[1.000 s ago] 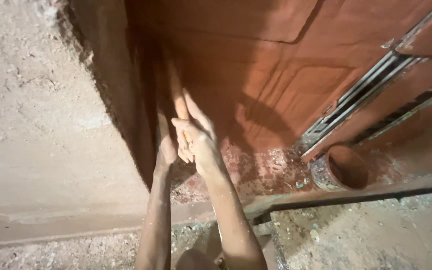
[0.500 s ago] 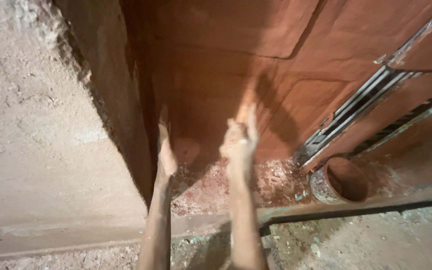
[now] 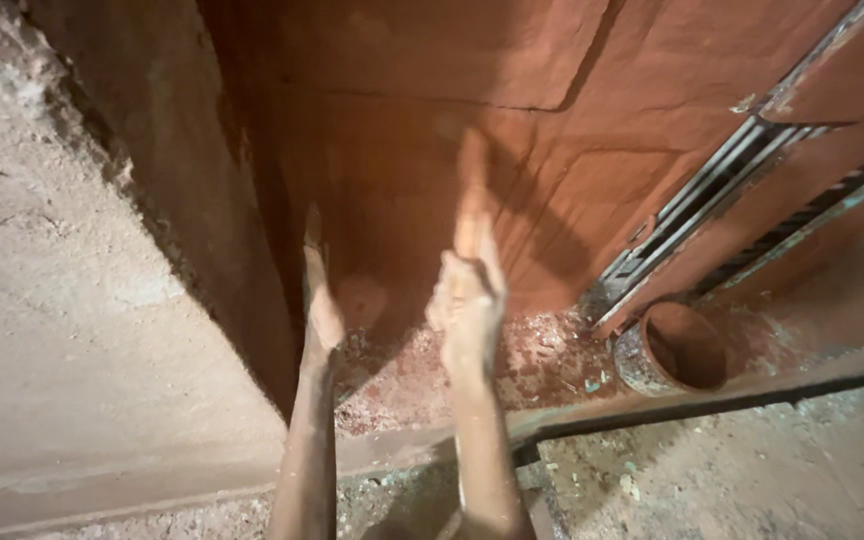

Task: The person paints wooden cabinet doors with a red-brown coating. They dip a wide brush into a bowl of paint and apply brush strokes across the door panels, working over different sections of the doors.

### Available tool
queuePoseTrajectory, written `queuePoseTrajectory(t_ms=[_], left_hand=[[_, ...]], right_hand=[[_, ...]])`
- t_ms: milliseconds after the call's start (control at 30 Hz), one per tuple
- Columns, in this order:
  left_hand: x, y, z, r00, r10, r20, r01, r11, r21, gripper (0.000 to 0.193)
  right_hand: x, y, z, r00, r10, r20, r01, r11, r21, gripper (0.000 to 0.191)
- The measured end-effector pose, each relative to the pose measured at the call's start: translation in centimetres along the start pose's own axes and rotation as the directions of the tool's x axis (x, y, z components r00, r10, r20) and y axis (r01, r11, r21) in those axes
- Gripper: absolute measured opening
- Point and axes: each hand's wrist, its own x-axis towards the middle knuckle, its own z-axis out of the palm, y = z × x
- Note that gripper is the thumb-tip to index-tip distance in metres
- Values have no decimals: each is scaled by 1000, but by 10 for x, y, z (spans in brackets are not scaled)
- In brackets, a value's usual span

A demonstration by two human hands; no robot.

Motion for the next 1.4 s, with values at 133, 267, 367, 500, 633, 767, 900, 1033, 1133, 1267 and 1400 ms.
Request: queuePoseTrajectory(t_ms=[133,267,367,500,633,767,900,1033,1133,1267,1400], left_hand=[[0,8,-1,998,46,50,-42,996,-80,93],[-8,-2,-12,999,-37,4,37,993,-113,89],[-19,-18,-21,998,-45,-32,44,999,-15,85],[-25,-31,-23,998,-52,-40,52,999,14,80],[-11,-25,-13,999,-34,-39,34,999,-12,75],[-4,-13,-5,998,-62,-22,61,997,-41,72],[-4,-19,-12,1000,29,7,-29,1000,12,75],[-16,-40,-27,994,100,-32,-98,994,46,76],[-28,-48,-31,998,0,-69,0,1000,9,74],[-35,-43,-26,996,-47,-82,47,999,-12,71],[-11,-29,-12,993,-53,-103,46,996,-77,68]], right_hand=[[2,-8,-5,987,-158,-39,159,987,31,72],[-12,21,30,953,-229,198,241,970,-37,72],[-23,38,60,943,-71,326,53,997,63,75],[-37,28,72,940,102,327,-112,994,14,75],[-36,2,53,989,42,141,-39,999,-28,71],[-19,-10,18,996,-89,-19,86,990,-113,71],[0,-5,12,987,-157,-35,155,987,-35,71],[-1,9,46,992,-13,124,27,994,-108,73],[-23,24,71,950,24,310,-34,999,25,72],[-41,35,76,926,87,367,-111,993,46,74],[-26,18,52,946,108,307,-145,985,98,74]])
